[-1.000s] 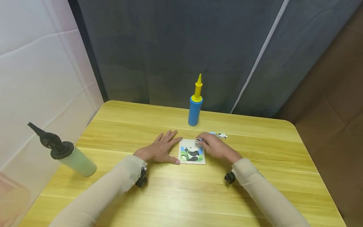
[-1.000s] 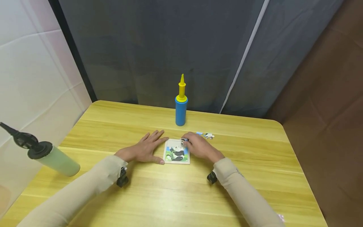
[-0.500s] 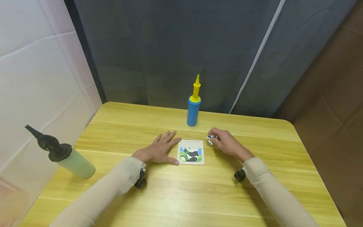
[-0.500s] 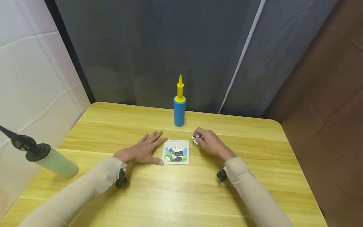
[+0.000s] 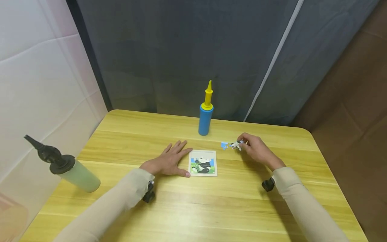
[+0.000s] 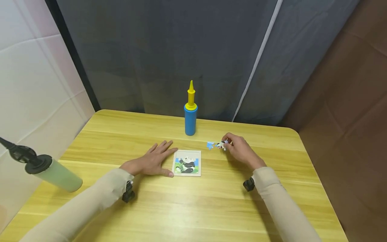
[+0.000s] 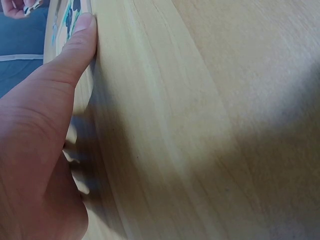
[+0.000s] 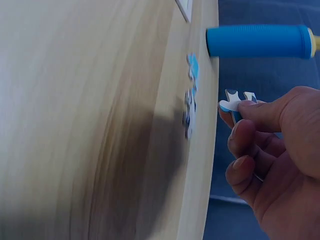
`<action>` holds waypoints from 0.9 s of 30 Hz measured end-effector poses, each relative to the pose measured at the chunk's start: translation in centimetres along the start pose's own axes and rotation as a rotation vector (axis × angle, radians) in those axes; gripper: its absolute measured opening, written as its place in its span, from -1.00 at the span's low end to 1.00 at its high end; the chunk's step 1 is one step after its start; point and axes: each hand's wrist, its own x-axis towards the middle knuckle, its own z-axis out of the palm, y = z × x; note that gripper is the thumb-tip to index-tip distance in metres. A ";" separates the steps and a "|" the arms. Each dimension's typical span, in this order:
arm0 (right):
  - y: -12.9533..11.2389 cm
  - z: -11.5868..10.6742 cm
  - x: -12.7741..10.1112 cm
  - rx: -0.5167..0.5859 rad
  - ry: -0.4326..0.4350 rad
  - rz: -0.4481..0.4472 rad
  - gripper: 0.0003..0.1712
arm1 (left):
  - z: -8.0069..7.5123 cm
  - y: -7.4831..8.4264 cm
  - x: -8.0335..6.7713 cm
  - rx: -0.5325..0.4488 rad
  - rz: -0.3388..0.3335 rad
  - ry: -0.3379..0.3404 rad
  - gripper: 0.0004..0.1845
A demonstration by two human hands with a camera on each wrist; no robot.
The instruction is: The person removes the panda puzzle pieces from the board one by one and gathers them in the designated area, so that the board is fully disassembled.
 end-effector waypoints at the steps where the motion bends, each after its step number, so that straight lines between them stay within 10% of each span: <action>1: 0.2 -0.2 0.0 -0.004 0.003 0.009 -0.80 | 0.0 0.0 0.0 -0.002 -0.001 0.002 0.14; 27: 3.8 -0.1 0.7 -0.065 -0.007 0.150 -0.80 | -0.1 0.1 -0.1 -0.015 0.005 0.009 0.13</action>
